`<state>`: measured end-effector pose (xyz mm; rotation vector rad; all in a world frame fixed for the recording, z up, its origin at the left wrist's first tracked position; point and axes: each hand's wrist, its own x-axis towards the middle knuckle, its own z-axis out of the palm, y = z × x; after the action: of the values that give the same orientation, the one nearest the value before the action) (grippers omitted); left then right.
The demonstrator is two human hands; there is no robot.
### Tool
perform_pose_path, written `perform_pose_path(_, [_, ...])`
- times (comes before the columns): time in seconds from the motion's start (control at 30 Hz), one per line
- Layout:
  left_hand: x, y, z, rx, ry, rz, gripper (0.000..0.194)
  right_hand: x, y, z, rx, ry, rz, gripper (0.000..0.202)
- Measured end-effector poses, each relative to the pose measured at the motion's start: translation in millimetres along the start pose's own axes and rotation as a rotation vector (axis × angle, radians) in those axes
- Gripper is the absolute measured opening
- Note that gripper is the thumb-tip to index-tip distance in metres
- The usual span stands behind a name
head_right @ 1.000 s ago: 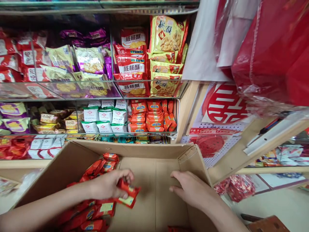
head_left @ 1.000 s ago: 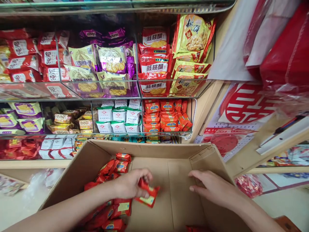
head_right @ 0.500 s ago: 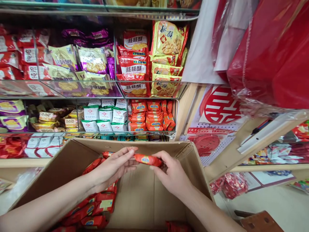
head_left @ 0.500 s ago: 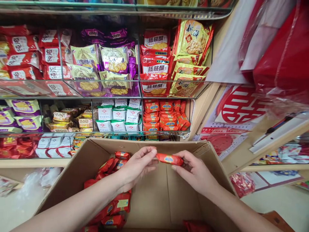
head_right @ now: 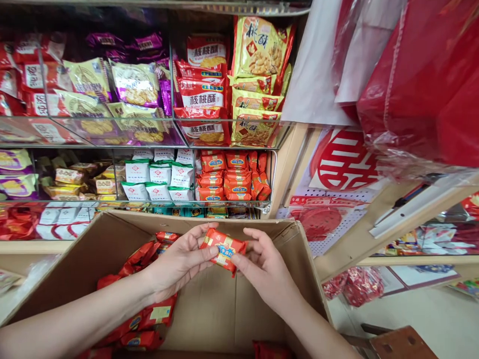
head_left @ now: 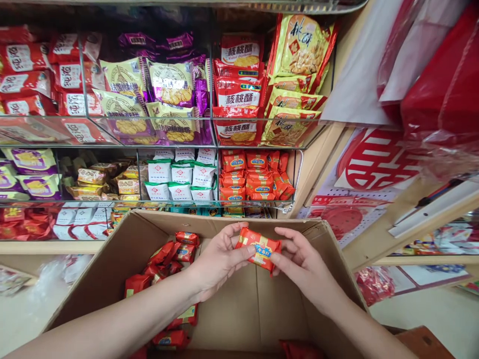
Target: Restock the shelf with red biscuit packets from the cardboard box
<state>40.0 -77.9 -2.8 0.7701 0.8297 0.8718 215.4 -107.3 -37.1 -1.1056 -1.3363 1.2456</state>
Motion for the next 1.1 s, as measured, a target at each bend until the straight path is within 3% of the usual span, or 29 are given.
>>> perform_pose_path(0.1, [-1,-4,6.8,-0.043,0.010,-0.021,0.039,4,-3,0,0.125,0.019,0.060,0.038])
perform_pose_path(0.27, [-2,-14,17.6,-0.064,-0.031,-0.153,0.017,5,-6,-4,0.154,0.073,0.030,0.034])
perform_pose_path(0.43, [8,-7,22.3,-0.070,0.094,-0.036,0.009,3,-6,-9,0.077,0.105,-0.092,0.033])
perform_pose_path(0.57, [29,17,23.3,-0.039,0.117,0.105,0.010,2,-1,-19,0.006,0.074,-0.043,0.028])
perform_pose_path(0.7, [65,52,31.7,-0.084,0.241,0.273,0.010,0,1,-25,-0.149,0.006,0.012,0.016])
perform_pose_path(0.9, [124,97,49.6,-0.151,0.396,0.321,0.020,-4,-8,-25,-0.366,-0.093,-0.064,0.011])
perform_pose_path(1.1, [160,118,54.2,-0.111,0.531,0.431,0.019,-7,-12,-29,-0.456,-0.154,-0.096,0.011])
